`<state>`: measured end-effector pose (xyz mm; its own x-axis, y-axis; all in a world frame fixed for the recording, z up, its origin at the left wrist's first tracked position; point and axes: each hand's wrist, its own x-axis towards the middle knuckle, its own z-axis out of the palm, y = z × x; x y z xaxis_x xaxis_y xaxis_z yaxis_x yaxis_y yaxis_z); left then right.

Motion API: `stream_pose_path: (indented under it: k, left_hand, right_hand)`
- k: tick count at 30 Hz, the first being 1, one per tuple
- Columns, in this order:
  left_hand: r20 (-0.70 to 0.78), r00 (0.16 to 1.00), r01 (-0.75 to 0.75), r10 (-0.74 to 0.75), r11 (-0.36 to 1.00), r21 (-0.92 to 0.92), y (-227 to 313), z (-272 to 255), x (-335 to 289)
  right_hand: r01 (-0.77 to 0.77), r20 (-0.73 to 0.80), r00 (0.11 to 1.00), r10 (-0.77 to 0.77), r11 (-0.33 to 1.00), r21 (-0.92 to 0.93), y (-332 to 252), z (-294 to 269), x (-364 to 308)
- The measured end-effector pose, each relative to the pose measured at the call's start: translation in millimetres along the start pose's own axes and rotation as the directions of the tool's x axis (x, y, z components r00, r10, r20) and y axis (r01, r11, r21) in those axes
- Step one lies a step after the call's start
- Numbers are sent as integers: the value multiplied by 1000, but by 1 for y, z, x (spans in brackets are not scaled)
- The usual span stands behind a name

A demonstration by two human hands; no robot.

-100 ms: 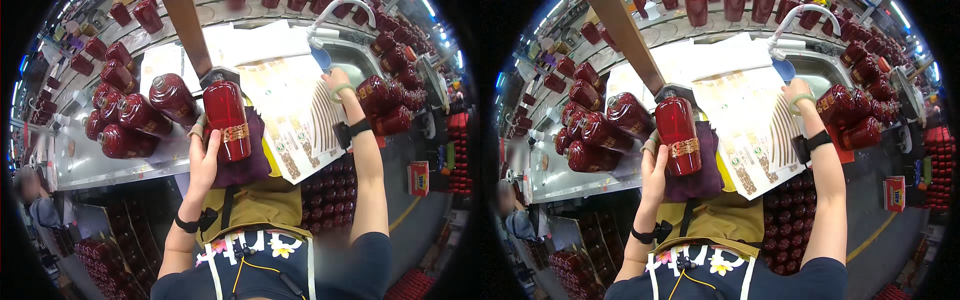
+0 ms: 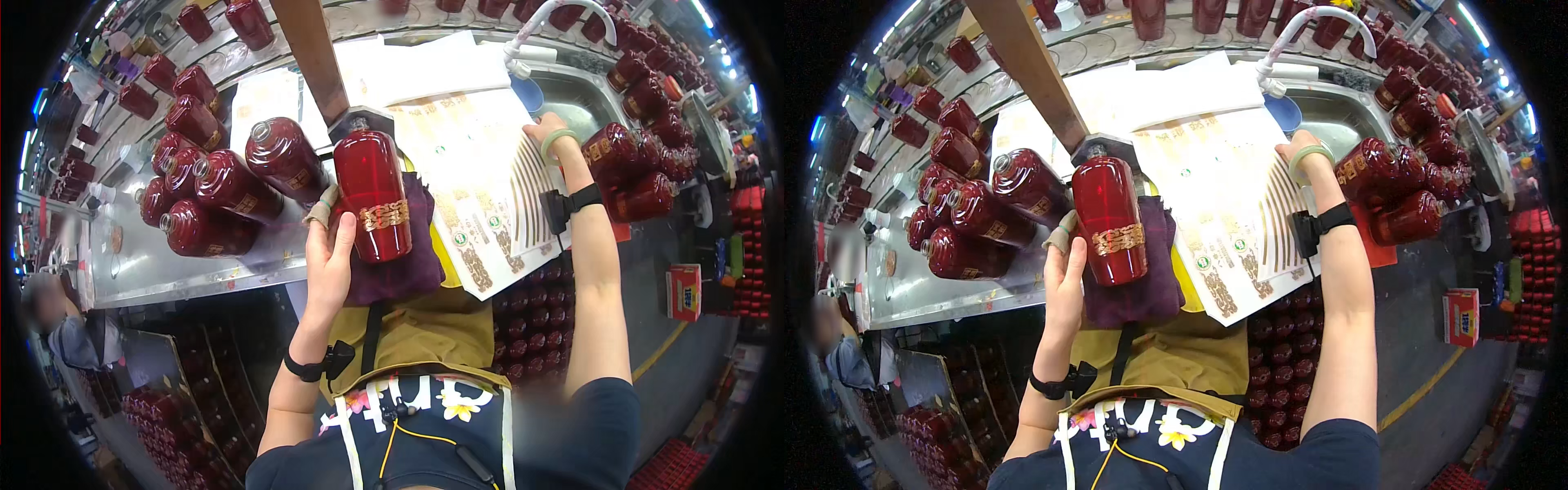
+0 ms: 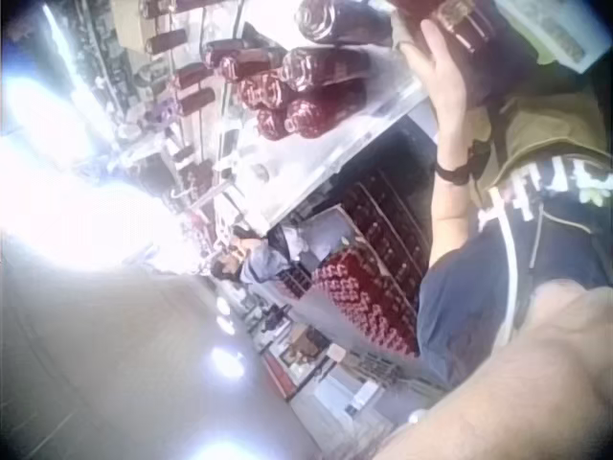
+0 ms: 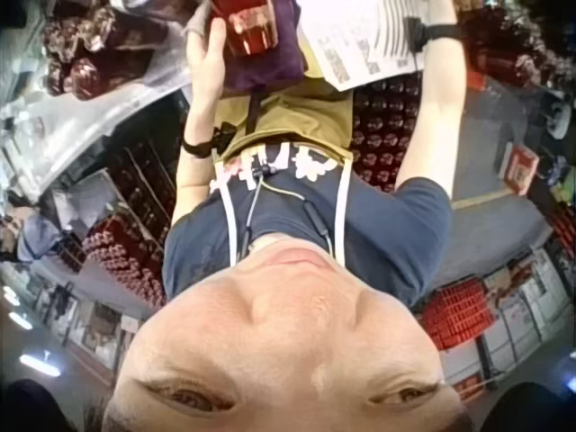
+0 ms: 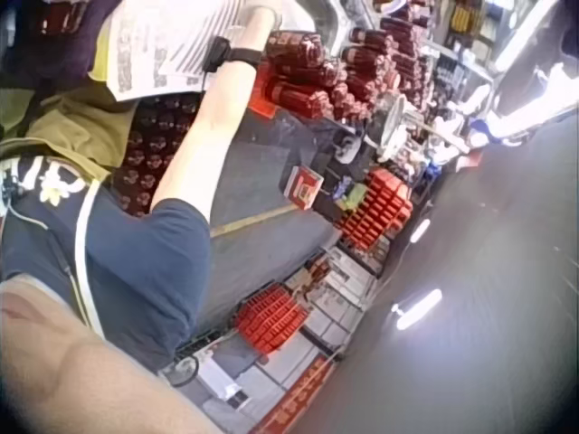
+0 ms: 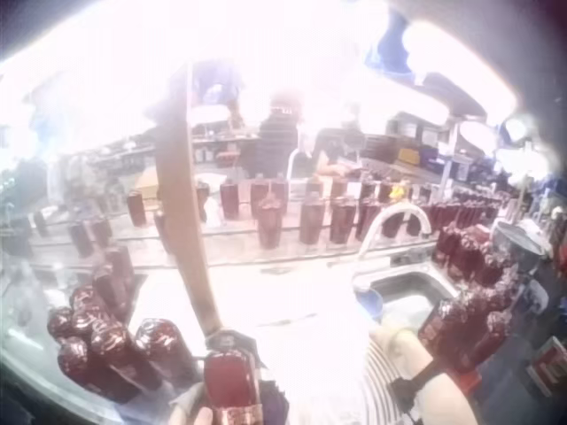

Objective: Applying decorative labels and gold bands to red ceramic liquor bottles at a factory workstation.

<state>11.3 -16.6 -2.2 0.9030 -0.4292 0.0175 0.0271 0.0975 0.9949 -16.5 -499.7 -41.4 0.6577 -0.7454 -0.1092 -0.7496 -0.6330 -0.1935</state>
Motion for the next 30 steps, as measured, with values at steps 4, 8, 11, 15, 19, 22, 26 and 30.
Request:
stream_pose_path:
  k: [4,8,11,15,19,22,26,30]
  left_hand:
    - [-1,1000,23,-23,998,58,-6,-13,-7]
    - [20,1000,18,-19,999,40,-14,-24,-14]
    - [22,1000,8,-8,1000,13,-10,-27,-21]
    - [115,991,-82,67,988,128,-12,-24,-22]
    - [123,985,-157,121,925,346,-15,-21,-29]
    - [50,986,-166,161,872,460,-15,-14,-32]
    - [37,966,-235,255,813,533,-18,-9,-24]
    - [77,969,-241,233,841,484,-27,-14,-22]
  right_hand:
    - [-116,119,987,109,992,57,7,9,14]
    - [-151,45,988,147,981,122,12,14,18]
    - [-95,96,992,82,986,138,10,13,15]
    - [-159,-107,981,160,987,16,44,25,44]
    - [-121,-432,883,183,978,168,14,17,15]
    - [66,-319,947,49,939,339,-46,-26,-54]
    - [390,-297,911,-285,830,398,-61,-46,-129]
    - [620,-282,782,-556,651,437,-90,-61,-214]
